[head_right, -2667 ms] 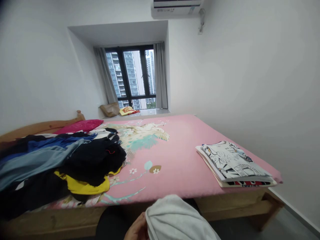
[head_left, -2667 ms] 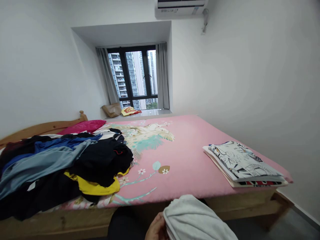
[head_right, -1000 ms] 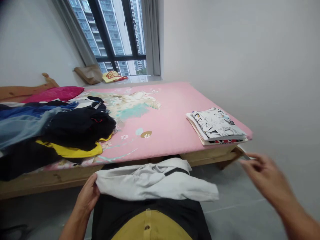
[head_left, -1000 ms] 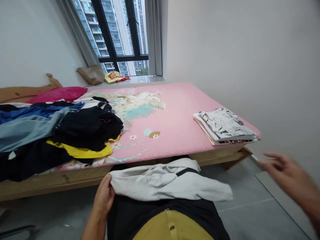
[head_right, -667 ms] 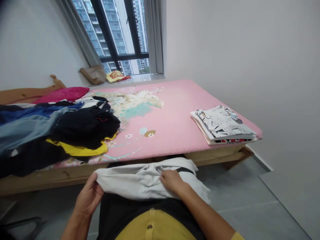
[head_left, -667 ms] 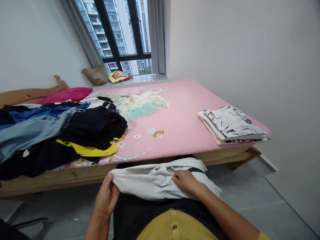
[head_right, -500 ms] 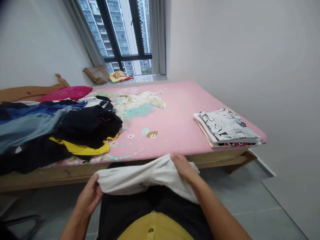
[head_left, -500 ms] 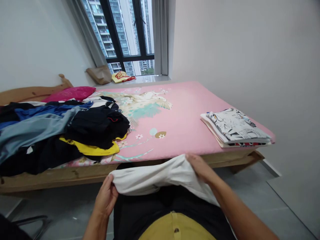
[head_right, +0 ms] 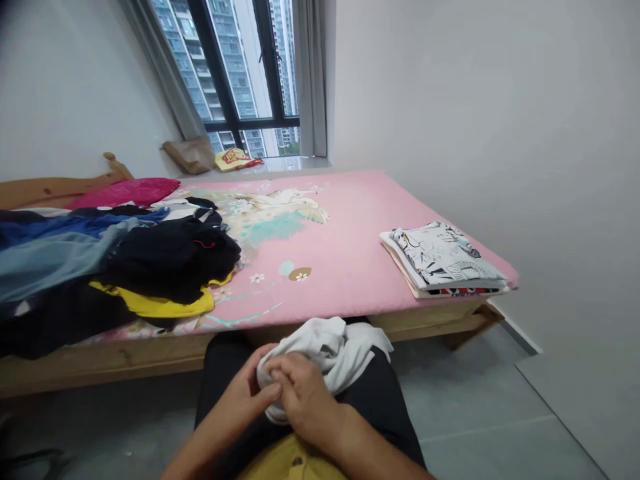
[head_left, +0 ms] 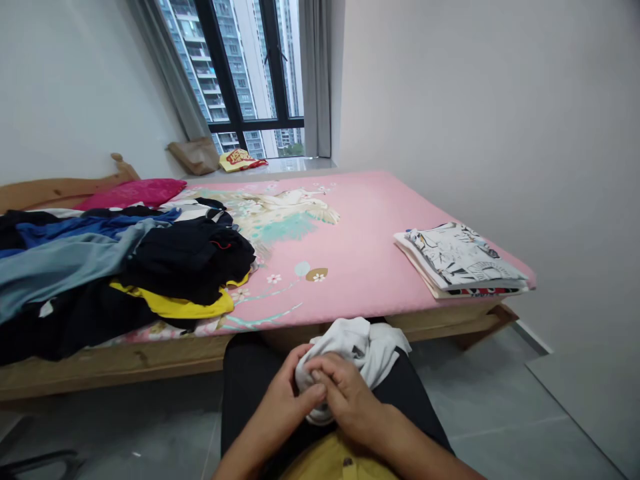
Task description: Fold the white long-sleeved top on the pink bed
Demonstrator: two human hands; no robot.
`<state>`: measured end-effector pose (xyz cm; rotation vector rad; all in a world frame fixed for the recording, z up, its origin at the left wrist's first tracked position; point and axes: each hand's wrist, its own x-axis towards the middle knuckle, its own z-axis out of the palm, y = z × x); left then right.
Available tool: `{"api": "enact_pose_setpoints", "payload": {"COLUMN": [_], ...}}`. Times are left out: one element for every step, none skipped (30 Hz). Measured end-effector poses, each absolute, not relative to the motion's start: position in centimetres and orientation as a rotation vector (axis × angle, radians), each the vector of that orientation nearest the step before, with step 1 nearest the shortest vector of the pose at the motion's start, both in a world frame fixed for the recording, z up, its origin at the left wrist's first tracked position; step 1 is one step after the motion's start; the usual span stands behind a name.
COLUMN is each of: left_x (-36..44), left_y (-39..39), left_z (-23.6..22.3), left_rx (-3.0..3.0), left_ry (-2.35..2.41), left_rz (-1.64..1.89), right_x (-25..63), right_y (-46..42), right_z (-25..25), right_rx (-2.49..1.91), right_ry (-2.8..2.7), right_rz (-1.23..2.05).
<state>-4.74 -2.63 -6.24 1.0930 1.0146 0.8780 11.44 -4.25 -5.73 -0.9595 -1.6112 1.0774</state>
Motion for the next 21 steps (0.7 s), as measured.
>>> {"api": "enact_pose_setpoints", "payload": {"left_x": [-4.2,-4.0,-4.0,-4.2,-4.6,-5.0,-5.4,-5.7,-6.0,-6.1,-6.2,-6.2,-6.1,-6.0,-5.9,-5.8,-5.7,-5.6,-5.6,-5.6,-5.7], "left_y": [-2.9,-3.0,-2.9,-2.8,-2.7,-2.5,-2.4,-2.3,-2.2,-2.2,-2.1,-2.2,-2.2,-2.2,-2.2,-2.2,-2.3,-2.3,-2.3,-2.3,-2.4], "left_z": [-6.5,-6.8,-7.1,-7.4,-7.5,-7.5,-7.5,-7.3,-7.0,-6.8,-6.5,-6.2,-5.9,-5.7,-5.4,-5.2,-4.9,-4.7,-4.5,-4.4,-4.2], "left_rx": [1.041,0.964,0.875,0.785,0.708,0.648,0.604,0.572,0.548,0.535,0.531,0.534,0.540,0.545,0.548,0.554,0.563,0.576,0.593,0.607,0.614], "left_ry": [1.028,1.038,1.044,1.046,1.049,1.054,1.064,1.078,1.098,1.120,1.142,1.163,1.184,1.203,1.218,1.225,1.225,1.217,1.202,1.186,1.171], "left_rz": [0.901,0.921,0.930,0.946,0.974,1.012,1.051,1.085,1.109,1.123,1.124,1.121,1.114,1.107,1.098,1.087,1.075,1.062,1.052,1.045,1.042], "right_x": [11.4,11.8,12.6,13.7,14.9,16.2,17.4,18.3,19.0,19.5,19.6,19.5,19.3,18.9,18.4,18.0,17.5,17.0,16.7,16.3,16.1], "right_y": [-4.1,-3.9,-3.6,-3.4,-3.1,-2.8,-2.6,-2.3,-2.1,-1.9,-1.6,-1.4,-1.1,-0.8,-0.4,0.0,0.4,0.9,1.5,2.0,2.5], "right_z": [-6.2,-6.5,-6.8,-7.1,-7.5,-8.0,-8.6,-9.3,-10.0,-10.8,-11.5,-12.2,-12.8,-13.3,-13.8,-14.3,-14.8,-15.2,-15.6,-16.0,-16.2], "right_rx": [-0.927,-0.916,-0.938,-0.990,-1.060,-1.136,-1.211,-1.277,-1.328,-1.366,-1.387,-1.386,-1.367,-1.333,-1.293,-1.254,-1.222,-1.198,-1.180,-1.159,-1.131], "right_ry": [-1.635,-1.622,-1.573,-1.499,-1.424,-1.368,-1.340,-1.345,-1.376,-1.424,-1.477,-1.535,-1.592,-1.648,-1.700,-1.753,-1.804,-1.851,-1.892,-1.926,-1.944], "right_rz": [1.095,1.105,1.101,1.076,1.027,0.966,0.909,0.867,0.837,0.814,0.789,0.761,0.724,0.680,0.630,0.582,0.543,0.516,0.499,0.496,0.504]}}
